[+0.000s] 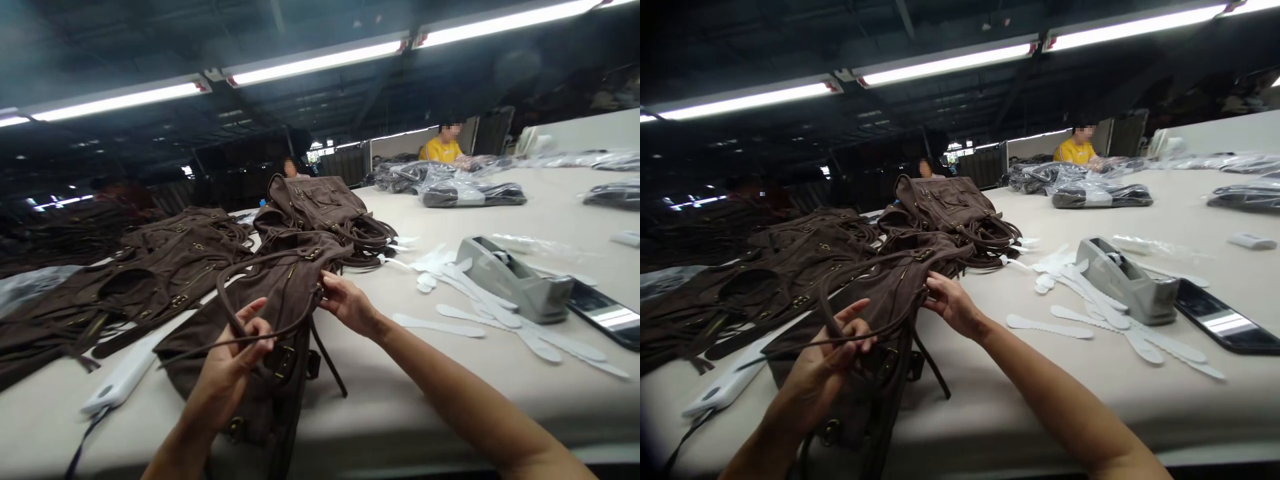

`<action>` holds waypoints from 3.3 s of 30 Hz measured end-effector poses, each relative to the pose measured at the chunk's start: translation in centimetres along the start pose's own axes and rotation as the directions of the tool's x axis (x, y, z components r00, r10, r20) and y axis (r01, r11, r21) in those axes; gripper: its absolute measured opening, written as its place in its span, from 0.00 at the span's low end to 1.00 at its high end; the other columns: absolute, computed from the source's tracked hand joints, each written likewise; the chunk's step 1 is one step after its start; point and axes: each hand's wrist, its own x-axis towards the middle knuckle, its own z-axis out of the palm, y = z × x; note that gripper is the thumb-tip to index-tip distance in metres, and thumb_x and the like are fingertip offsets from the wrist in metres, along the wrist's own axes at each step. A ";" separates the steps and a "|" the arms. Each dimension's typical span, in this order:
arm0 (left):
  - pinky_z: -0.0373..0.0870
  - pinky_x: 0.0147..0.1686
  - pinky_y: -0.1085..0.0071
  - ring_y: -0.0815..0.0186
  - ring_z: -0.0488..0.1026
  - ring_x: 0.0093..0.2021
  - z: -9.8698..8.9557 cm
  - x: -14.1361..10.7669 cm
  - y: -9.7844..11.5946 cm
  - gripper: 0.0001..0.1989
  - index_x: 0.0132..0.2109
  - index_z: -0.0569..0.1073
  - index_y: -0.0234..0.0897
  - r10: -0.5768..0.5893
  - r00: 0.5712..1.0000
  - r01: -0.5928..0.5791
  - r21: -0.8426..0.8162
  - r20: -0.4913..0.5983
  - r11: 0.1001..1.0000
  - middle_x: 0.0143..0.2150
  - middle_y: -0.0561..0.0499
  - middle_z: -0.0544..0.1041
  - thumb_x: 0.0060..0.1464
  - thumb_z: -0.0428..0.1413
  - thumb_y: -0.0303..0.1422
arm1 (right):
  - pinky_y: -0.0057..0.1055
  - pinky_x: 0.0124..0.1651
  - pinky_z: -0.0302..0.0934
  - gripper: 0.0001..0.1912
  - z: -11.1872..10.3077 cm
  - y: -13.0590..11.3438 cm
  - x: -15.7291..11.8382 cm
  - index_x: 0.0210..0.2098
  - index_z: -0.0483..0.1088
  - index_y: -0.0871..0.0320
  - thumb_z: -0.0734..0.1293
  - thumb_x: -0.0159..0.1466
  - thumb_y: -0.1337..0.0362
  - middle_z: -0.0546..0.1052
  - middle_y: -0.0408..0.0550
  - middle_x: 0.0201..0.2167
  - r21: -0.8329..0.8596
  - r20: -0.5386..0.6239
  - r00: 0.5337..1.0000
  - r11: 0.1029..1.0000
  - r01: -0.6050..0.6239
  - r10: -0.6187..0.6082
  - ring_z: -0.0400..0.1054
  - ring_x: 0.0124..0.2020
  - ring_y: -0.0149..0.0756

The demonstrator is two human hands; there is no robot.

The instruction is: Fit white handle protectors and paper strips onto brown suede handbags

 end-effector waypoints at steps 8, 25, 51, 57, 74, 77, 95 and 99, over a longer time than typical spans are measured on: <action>0.65 0.55 0.48 0.44 0.68 0.56 5.4 -0.1 -1.2 0.28 0.62 0.65 0.34 0.472 0.872 -0.181 0.807 -0.132 0.561 0.54 0.35 0.71 0.56 0.54 0.35 | 0.34 0.56 0.62 0.27 1.2 0.0 -0.9 0.57 0.69 0.48 0.66 0.58 0.62 0.71 0.43 0.58 0.048 0.256 0.956 0.986 -0.161 0.143 0.65 0.57 0.39; 0.67 0.30 0.69 0.62 0.73 0.32 -3.8 4.7 10.4 0.25 0.40 0.79 0.38 0.130 0.874 0.012 0.289 -0.468 0.957 0.36 0.51 0.79 0.30 0.69 0.40 | 0.25 0.33 0.64 0.15 -0.4 9.9 7.7 0.39 0.68 0.59 0.72 0.53 0.73 0.75 0.44 0.31 -0.155 -0.312 0.887 0.903 -0.401 0.340 0.70 0.32 0.32; 0.54 0.66 0.51 0.58 0.67 0.57 9.3 -5.8 2.6 0.20 0.47 0.68 0.41 0.331 0.593 -0.762 0.378 0.734 0.526 0.47 0.48 0.75 0.48 0.50 0.19 | 0.40 0.58 0.63 0.18 -0.7 -4.0 -14.8 0.46 0.73 0.69 0.63 0.60 0.66 0.79 0.61 0.44 0.354 -0.446 0.875 0.935 -0.023 0.191 0.74 0.48 0.43; 0.72 0.50 0.60 0.56 0.72 0.53 11.4 -6.3 -0.1 0.17 0.54 0.65 0.42 0.249 0.798 -0.547 0.484 0.549 0.683 0.54 0.41 0.71 0.58 0.54 0.34 | 0.35 0.50 0.66 0.20 -0.7 -3.3 -17.9 0.48 0.73 0.63 0.70 0.62 0.56 0.80 0.52 0.38 0.126 -0.544 0.830 0.990 -0.061 0.121 0.75 0.40 0.37; 0.61 0.28 0.72 0.63 0.68 0.27 19.5 4.1 -6.0 0.14 0.45 0.73 0.36 -0.070 0.938 -0.071 0.385 0.340 0.920 0.27 0.52 0.71 0.56 0.50 0.37 | 0.32 0.36 0.55 0.09 -12.1 -9.4 -13.8 0.34 0.76 0.57 0.76 0.53 0.65 0.77 0.49 0.36 -0.762 -0.625 0.776 -0.151 -0.630 -0.084 0.69 0.38 0.42; 0.63 0.37 0.67 0.56 0.72 0.36 18.5 7.3 -6.7 0.13 0.47 0.73 0.36 -0.024 0.985 -0.057 0.462 0.169 0.885 0.31 0.46 0.75 0.56 0.50 0.32 | 0.31 0.34 0.52 0.06 -11.9 -9.5 -13.7 0.30 0.75 0.57 0.74 0.54 0.67 0.77 0.47 0.30 -0.743 -0.653 0.756 -0.155 -0.651 -0.046 0.68 0.34 0.40; 0.59 0.25 0.76 0.72 0.62 0.27 17.0 6.6 -3.1 0.22 0.38 0.73 0.33 -0.137 0.843 0.232 -0.121 0.521 0.965 0.29 0.54 0.68 0.43 0.65 0.47 | 0.24 0.25 0.51 0.12 -9.6 -5.8 -11.5 0.31 0.67 0.58 0.71 0.54 0.59 0.73 0.40 0.21 -0.612 -0.372 0.915 0.699 -0.370 0.159 0.60 0.21 0.27; 0.59 0.24 0.76 0.73 0.62 0.26 16.7 7.1 -3.5 0.19 0.37 0.74 0.32 -0.111 0.912 0.213 -0.222 0.396 0.951 0.27 0.54 0.69 0.40 0.67 0.40 | 0.25 0.25 0.52 0.11 -9.3 -4.7 -10.1 0.30 0.70 0.59 0.72 0.54 0.59 0.72 0.40 0.22 -0.587 -0.428 0.877 0.670 -0.454 0.220 0.60 0.21 0.27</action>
